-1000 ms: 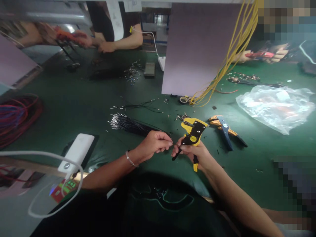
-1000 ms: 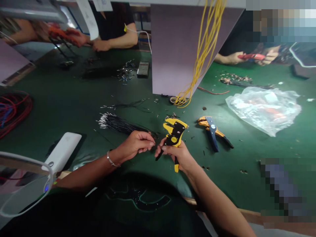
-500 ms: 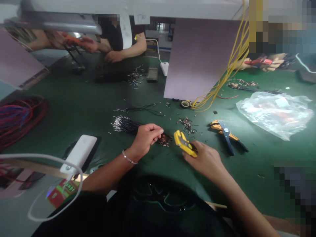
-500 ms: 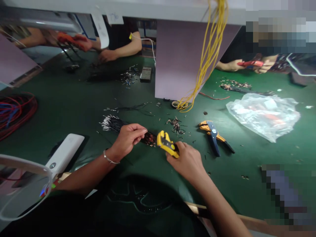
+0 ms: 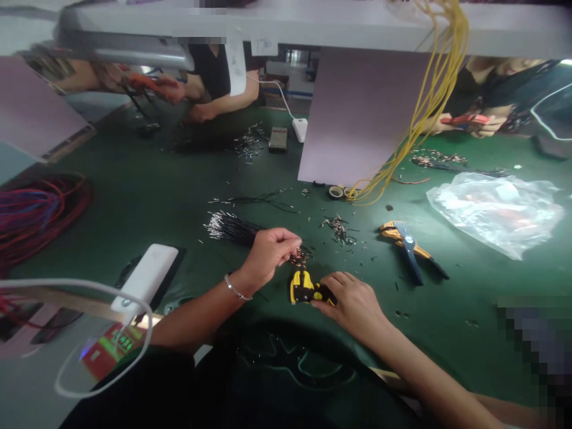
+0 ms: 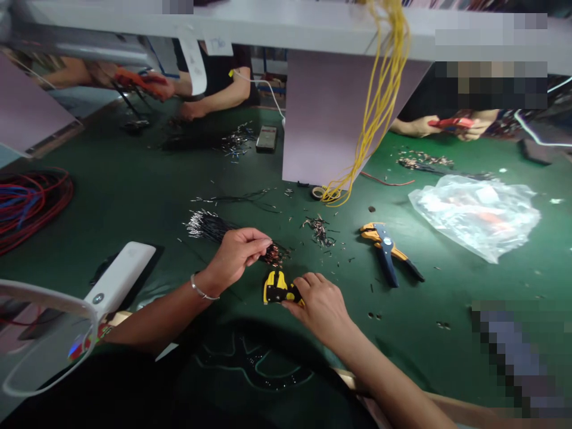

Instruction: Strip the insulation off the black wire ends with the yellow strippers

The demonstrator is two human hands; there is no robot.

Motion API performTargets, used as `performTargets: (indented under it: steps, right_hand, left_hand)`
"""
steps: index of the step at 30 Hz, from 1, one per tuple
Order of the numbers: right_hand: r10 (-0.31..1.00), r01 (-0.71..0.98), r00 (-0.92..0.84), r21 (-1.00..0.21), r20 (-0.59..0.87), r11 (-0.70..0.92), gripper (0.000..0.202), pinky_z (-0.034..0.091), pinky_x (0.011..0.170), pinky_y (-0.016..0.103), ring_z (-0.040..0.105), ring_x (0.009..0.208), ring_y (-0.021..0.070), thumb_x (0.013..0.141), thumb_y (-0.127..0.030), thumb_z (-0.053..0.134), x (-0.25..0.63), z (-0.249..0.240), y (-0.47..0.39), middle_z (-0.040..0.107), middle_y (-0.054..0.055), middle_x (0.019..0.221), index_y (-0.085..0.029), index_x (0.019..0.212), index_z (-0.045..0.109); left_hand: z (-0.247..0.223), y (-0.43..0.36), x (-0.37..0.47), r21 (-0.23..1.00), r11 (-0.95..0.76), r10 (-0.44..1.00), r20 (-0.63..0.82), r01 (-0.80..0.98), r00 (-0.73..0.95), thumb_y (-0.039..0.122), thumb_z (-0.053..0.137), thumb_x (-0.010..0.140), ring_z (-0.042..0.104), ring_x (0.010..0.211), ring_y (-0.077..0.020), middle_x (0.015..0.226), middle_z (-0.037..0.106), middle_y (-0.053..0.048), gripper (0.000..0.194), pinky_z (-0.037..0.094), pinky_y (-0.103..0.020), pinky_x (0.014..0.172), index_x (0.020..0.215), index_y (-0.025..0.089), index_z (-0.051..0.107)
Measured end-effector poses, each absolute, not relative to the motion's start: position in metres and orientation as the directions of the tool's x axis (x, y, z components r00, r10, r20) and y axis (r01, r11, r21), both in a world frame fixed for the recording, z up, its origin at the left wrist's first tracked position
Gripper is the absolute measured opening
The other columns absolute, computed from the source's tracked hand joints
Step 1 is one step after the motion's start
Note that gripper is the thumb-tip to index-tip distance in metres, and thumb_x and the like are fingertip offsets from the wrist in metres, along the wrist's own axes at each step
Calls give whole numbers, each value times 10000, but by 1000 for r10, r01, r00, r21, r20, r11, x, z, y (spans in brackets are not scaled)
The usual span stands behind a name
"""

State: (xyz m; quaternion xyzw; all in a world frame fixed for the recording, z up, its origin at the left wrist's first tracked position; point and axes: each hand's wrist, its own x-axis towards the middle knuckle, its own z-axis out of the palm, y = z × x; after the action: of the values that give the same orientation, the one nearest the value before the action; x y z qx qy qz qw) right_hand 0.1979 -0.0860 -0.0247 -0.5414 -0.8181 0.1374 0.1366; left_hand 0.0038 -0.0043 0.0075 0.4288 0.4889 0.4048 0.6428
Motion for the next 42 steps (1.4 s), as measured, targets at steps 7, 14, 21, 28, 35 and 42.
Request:
performTargets:
  steps: [7, 14, 21, 28, 35, 42]
  right_hand:
    - [938, 531, -225, -774, 265, 346, 159, 527, 787, 368, 658, 827, 205, 882, -289, 590, 195, -4, -52, 695, 71, 960, -222, 1012, 655]
    - [928, 467, -235, -803, 290, 369, 154, 534, 757, 377, 673, 811, 214, 889, -255, 567, 181, 0, -39, 729, 37, 834, -252, 903, 720]
    - [955, 424, -213, -860, 209, 283, 127, 511, 647, 324, 670, 679, 191, 831, -244, 619, 183, 0, -40, 734, 22, 734, -236, 791, 739]
    - [964, 387, -228, -896, 135, 217, 147, 508, 630, 282, 668, 641, 170, 802, -240, 616, 185, 8, -41, 730, 31, 692, -198, 730, 737]
    - [965, 357, -252, -921, 69, 159, 162, 504, 626, 286, 656, 631, 168, 811, -274, 609, 186, 4, -42, 721, 32, 676, -197, 741, 733]
    - [956, 167, -284, -986, -69, -22, 161, 510, 636, 285, 652, 631, 162, 803, -284, 638, 188, 5, -43, 719, 38, 670, -167, 737, 728]
  left_hand:
    - [1, -9, 4, 980, 181, 949, -195, 82, 245, 247, 687, 716, 420, 465, -48, 564, 575, 14, 119, 310, -185, 418, 737, 130, 693]
    - [9, -13, 4, 977, 77, 944, -136, 200, 300, 224, 659, 738, 493, 540, -82, 595, 614, 1, 102, 386, -205, 507, 740, 132, 702]
    - [7, -13, 3, 975, 103, 929, -165, 196, 331, 202, 656, 720, 475, 523, -74, 584, 605, 6, 92, 375, -203, 513, 678, 126, 686]
    - [9, -17, 4, 960, -77, 939, -21, 270, 342, 166, 644, 712, 552, 637, -108, 665, 645, -21, 79, 415, -219, 594, 698, 122, 708]
    - [6, -16, 5, 979, 88, 927, -148, 184, 344, 196, 651, 692, 492, 543, -83, 581, 599, 4, 86, 375, -206, 525, 682, 121, 693]
    - [-1, -13, 7, 917, 395, 849, -340, -59, 406, 211, 697, 626, 366, 399, -33, 470, 527, 31, 115, 235, -178, 396, 646, 106, 653]
